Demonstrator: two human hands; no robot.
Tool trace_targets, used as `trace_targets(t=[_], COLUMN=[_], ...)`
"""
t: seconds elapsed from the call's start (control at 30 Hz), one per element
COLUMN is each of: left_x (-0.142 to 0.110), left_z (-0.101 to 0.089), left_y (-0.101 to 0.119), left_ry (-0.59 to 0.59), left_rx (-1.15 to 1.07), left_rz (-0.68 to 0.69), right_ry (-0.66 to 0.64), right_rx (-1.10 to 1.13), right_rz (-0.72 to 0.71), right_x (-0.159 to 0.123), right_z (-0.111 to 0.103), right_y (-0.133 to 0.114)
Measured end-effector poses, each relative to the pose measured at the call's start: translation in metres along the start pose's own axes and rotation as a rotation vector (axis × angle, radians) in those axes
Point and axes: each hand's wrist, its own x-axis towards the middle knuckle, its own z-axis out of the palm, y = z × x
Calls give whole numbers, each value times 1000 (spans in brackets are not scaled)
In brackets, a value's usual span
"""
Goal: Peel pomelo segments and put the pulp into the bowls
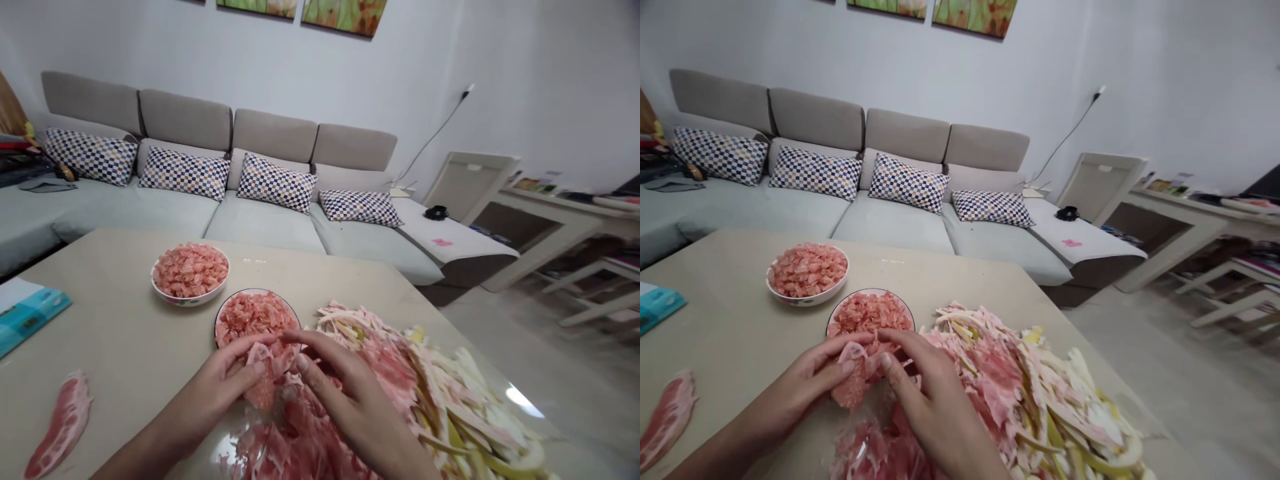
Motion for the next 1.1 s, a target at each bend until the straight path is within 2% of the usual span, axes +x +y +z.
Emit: trace_targets(t=[0.2, 0.3, 0.43, 0.53, 0.63, 0.8, 0.97, 1.1], left_x=[-6, -9, -9, -8, -7, -5, -8, -9], left_z=[2, 2, 3, 4, 4, 2, 3, 5], left_y=[3, 3, 4, 5, 5, 3, 1, 1], left_ry=[58, 34, -19, -43, -67, -97, -66, -68], left_rx=[183, 194, 101, 21, -27, -75, -210, -303], left_rz=[12, -4, -20, -20, -1, 14, -73, -118], right_ry=[-93, -111, -158, -146, -130, -179, -233, -236], right_rx=[-19, -42, 34, 112, 190, 366, 540, 517], right_rz=[46, 41, -37, -61, -29, 41, 103, 96], right_x=[-1, 0, 1, 0, 0, -1, 0, 0], right_z=[17, 22, 20, 19, 19, 18, 17, 15], right_y=[-2, -3, -5, -6, -7, -6, -3, -3])
